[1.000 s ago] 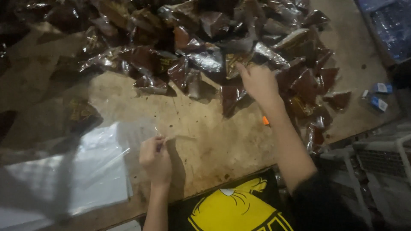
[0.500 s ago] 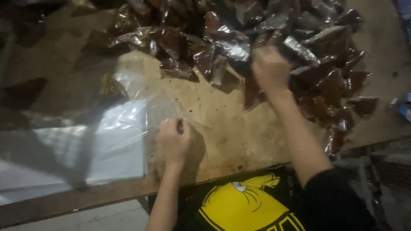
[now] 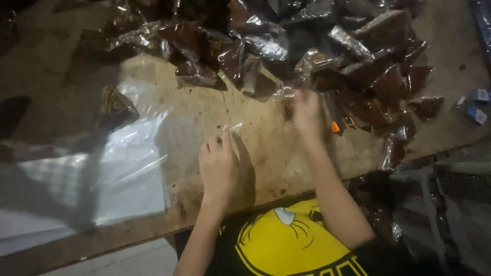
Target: Packing individually wrapped bread pieces into larger plastic bags and sealing them.
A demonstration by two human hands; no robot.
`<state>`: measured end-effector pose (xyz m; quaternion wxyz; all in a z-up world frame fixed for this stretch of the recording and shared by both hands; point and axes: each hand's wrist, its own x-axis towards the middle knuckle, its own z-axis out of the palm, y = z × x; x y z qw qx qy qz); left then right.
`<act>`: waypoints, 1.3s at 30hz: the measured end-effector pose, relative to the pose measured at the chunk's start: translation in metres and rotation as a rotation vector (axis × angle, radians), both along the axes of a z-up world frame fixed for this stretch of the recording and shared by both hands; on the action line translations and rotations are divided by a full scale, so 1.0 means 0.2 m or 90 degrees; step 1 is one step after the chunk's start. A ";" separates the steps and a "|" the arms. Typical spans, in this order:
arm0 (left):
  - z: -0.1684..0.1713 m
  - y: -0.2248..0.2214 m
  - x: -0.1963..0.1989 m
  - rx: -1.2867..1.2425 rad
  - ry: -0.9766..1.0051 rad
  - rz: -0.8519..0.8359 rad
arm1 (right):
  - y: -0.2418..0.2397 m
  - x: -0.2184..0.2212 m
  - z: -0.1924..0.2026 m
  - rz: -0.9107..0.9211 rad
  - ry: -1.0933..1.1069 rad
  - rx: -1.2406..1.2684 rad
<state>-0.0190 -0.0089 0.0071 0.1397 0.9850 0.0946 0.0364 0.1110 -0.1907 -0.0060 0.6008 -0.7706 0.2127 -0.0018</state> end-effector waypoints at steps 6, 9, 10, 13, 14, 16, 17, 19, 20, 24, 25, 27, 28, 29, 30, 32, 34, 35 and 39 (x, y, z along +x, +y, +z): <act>-0.08 0.07 -0.10 -0.042 -0.194 -0.063 | 0.21 0.00 0.06 0.283 -0.047 -0.640; -0.14 0.09 -0.10 -0.017 -0.228 -0.108 | 0.17 -0.03 0.19 0.408 -0.096 -0.553; -0.15 0.09 -0.09 -0.013 -0.224 -0.097 | 0.14 -0.06 0.28 0.477 -0.161 -0.518; -0.20 0.09 -0.09 0.014 -0.192 -0.071 | 0.13 -0.14 0.41 0.586 -0.125 -0.658; -0.21 0.08 -0.08 0.038 -0.171 -0.056 | 0.14 -0.16 0.44 0.619 -0.023 -0.835; -0.17 0.07 -0.09 0.035 -0.158 -0.063 | 0.10 -0.25 0.21 0.618 -0.088 -0.942; -0.15 0.06 -0.07 0.037 -0.152 -0.067 | 0.09 -0.27 0.09 0.610 -0.161 -1.048; -0.11 0.05 -0.06 0.018 -0.157 -0.074 | 0.17 -0.21 0.23 0.697 -0.051 -1.009; -0.09 0.04 -0.07 -0.005 -0.151 -0.078 | 0.20 -0.18 0.30 0.790 0.068 -0.958; -0.12 0.01 -0.05 0.010 -0.168 -0.079 | 0.29 -0.10 0.22 0.771 0.102 -1.007; -0.11 0.01 -0.06 0.007 -0.137 -0.062 | 0.27 -0.11 0.17 0.731 0.026 -1.016; -0.15 0.03 -0.07 0.004 -0.104 -0.051 | 0.20 -0.11 0.16 0.686 -0.044 -1.020; -0.20 0.05 -0.08 0.006 -0.092 -0.039 | 0.14 -0.10 0.20 0.778 -0.068 -0.894; -0.24 0.07 -0.08 0.010 -0.085 -0.022 | 0.09 -0.07 0.24 0.863 -0.097 -0.766; -0.20 0.06 -0.07 0.012 -0.087 -0.024 | 0.04 -0.07 0.33 0.860 -0.100 -0.765; -0.13 0.03 -0.07 -0.017 -0.136 -0.059 | -0.04 -0.07 0.50 0.992 0.202 -0.115; -0.05 -0.06 -0.11 -0.025 -0.143 -0.077 | -0.05 -0.25 0.50 0.828 0.304 0.103; -0.02 -0.11 -0.12 -0.033 -0.150 -0.096 | -0.05 -0.33 0.50 0.644 0.392 0.310; 0.01 -0.16 -0.17 -0.111 -0.204 -0.160 | -0.14 -0.23 0.04 0.753 0.333 0.321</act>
